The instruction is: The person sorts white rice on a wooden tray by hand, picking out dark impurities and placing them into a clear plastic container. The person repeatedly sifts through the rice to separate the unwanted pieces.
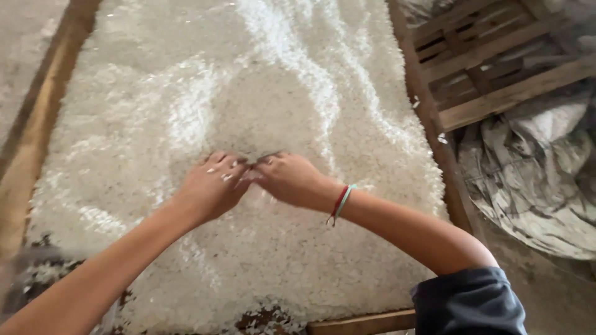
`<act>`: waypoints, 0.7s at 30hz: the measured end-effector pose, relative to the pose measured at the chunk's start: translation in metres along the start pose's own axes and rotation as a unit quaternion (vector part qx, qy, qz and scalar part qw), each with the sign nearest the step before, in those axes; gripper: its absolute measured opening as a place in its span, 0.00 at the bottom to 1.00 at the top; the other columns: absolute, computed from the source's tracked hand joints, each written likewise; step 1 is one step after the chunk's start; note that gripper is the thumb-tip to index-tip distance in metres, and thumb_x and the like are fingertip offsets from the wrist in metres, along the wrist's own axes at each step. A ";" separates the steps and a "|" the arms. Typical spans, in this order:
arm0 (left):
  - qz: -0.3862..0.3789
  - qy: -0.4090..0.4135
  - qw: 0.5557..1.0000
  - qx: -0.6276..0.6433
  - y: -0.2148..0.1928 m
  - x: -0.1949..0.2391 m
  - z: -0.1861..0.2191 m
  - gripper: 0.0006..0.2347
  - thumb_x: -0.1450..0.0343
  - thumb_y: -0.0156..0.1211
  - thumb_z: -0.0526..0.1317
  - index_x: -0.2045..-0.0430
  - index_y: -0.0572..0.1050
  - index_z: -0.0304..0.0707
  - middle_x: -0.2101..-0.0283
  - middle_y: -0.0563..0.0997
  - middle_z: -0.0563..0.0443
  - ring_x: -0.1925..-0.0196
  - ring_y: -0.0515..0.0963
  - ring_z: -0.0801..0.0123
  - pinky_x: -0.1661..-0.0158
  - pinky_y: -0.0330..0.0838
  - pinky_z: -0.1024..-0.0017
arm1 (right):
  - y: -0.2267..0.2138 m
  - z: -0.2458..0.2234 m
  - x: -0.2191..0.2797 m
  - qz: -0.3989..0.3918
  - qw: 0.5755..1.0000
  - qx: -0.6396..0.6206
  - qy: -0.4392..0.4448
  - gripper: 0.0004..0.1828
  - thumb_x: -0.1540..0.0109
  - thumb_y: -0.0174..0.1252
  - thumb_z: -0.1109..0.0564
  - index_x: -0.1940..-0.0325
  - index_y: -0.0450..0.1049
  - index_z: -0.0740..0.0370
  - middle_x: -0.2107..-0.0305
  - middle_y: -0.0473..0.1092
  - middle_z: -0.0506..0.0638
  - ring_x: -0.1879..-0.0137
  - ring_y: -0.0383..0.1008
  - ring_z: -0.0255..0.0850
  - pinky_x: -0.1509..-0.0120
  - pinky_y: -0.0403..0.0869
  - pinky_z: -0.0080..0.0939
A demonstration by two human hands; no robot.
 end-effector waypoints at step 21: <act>-0.181 -0.101 0.978 -0.029 0.160 -0.076 -0.107 0.22 0.23 0.34 0.50 0.37 0.63 0.43 0.30 0.64 0.45 0.31 0.66 0.47 0.38 0.66 0.53 | 0.117 0.088 -0.031 -0.274 0.863 -0.191 0.377 0.32 0.32 0.36 0.42 0.37 0.68 0.69 0.46 0.74 0.67 0.39 0.74 0.65 0.39 0.71 0.69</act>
Point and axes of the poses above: each hand's wrist, its own x-axis away from the middle knuckle, its own y-axis out of the palm, z = x × y, the point moved 1 cm from there along -x, towards the middle knuckle
